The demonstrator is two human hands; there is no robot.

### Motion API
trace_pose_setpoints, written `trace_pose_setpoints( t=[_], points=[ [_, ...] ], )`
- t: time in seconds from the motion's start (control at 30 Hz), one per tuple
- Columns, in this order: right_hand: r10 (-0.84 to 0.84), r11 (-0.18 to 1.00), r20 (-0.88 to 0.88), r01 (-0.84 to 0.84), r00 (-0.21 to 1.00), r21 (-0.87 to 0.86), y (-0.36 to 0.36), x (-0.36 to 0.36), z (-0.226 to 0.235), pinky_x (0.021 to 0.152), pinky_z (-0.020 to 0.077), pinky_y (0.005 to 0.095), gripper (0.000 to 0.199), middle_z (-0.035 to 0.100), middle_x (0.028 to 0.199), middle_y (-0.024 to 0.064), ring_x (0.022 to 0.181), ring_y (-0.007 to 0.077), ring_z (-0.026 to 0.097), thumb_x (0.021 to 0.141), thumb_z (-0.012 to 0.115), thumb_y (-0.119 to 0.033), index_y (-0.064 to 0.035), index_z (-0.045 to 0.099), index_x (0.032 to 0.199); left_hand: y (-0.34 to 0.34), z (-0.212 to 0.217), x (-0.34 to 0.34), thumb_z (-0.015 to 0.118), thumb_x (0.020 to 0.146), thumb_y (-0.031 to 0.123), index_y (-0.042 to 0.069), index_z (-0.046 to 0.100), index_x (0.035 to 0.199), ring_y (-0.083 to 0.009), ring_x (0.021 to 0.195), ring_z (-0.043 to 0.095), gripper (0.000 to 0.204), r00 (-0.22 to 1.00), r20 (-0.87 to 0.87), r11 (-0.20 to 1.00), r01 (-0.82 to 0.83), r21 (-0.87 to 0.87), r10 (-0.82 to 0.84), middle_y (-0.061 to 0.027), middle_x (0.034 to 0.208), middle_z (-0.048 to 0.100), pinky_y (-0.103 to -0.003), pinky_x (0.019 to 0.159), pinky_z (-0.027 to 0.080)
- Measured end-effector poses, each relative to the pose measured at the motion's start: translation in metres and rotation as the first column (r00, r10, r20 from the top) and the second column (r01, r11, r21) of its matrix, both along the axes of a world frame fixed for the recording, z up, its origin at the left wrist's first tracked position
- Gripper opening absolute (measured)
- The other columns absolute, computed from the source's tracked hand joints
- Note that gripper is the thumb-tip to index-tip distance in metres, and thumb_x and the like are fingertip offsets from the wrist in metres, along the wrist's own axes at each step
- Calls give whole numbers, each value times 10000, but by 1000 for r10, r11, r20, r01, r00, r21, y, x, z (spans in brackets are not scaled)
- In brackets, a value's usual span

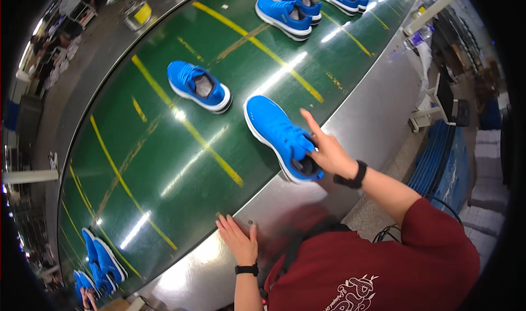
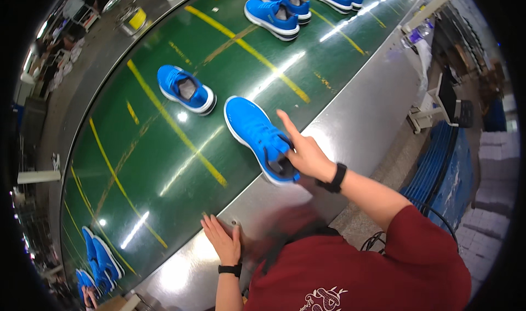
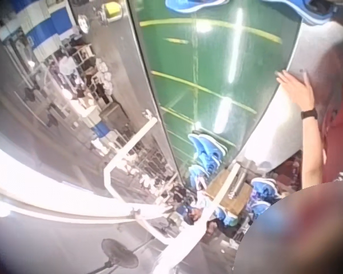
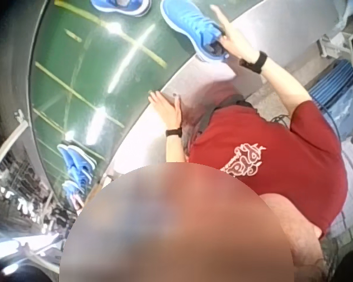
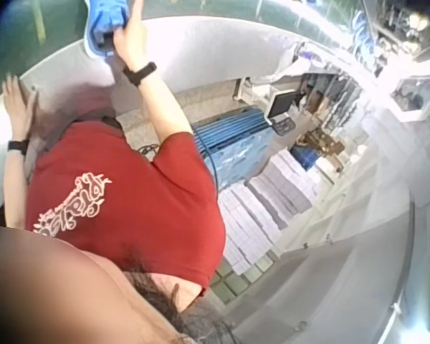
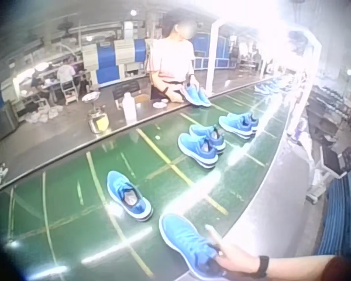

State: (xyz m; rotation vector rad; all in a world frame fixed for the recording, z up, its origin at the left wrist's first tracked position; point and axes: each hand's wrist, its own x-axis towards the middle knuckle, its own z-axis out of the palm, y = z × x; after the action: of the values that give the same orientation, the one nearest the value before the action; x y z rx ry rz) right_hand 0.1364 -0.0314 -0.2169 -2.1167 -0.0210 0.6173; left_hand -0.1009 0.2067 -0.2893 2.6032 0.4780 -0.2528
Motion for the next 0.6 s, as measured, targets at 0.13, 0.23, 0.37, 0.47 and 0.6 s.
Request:
trace_pose_setpoints(
  t=[0.13,0.23,0.37,0.47,0.6],
  points=[
    [47,993,390,-86,920,82,-2,78,-34,795,509,382,566,632,1072,223,937,365,649,781,613,27,-154,511,1308,-11,-3,7,605,831,405,-107,290,1364,-459,1360,203,803,1000,2,993,20,114,-20,-290,1447,258,-535,1105,188],
    [36,992,320,-72,947,103,7,134,-49,840,499,363,565,640,1130,181,1001,298,644,794,667,-25,-156,508,1320,-11,-5,6,577,824,432,-99,275,1374,-445,1366,189,822,999,-44,990,34,135,-28,-272,1463,239,-528,1101,178],
    [114,993,406,-115,907,-22,51,202,-56,926,474,386,595,588,1236,185,1072,342,607,813,682,-130,-177,462,1364,-7,-2,1,580,814,434,-91,290,1366,-439,1360,207,815,998,-61,988,16,151,-7,-269,1445,267,-534,1090,187],
    [221,975,277,-222,935,-30,90,229,-53,976,439,390,727,504,1336,211,1160,369,550,811,669,-170,-170,317,1447,1,1,-4,573,818,449,-85,303,1361,-441,1360,211,808,996,-89,991,-15,133,27,-267,1439,284,-534,1090,189],
    [211,976,380,-217,901,-26,70,244,-93,1015,394,389,639,476,1338,260,1245,364,474,882,594,-211,-90,296,1435,2,-4,3,570,825,483,-43,343,1371,-399,1369,237,792,999,-48,990,-7,140,14,-237,1437,322,-493,1098,199]
  ],
)
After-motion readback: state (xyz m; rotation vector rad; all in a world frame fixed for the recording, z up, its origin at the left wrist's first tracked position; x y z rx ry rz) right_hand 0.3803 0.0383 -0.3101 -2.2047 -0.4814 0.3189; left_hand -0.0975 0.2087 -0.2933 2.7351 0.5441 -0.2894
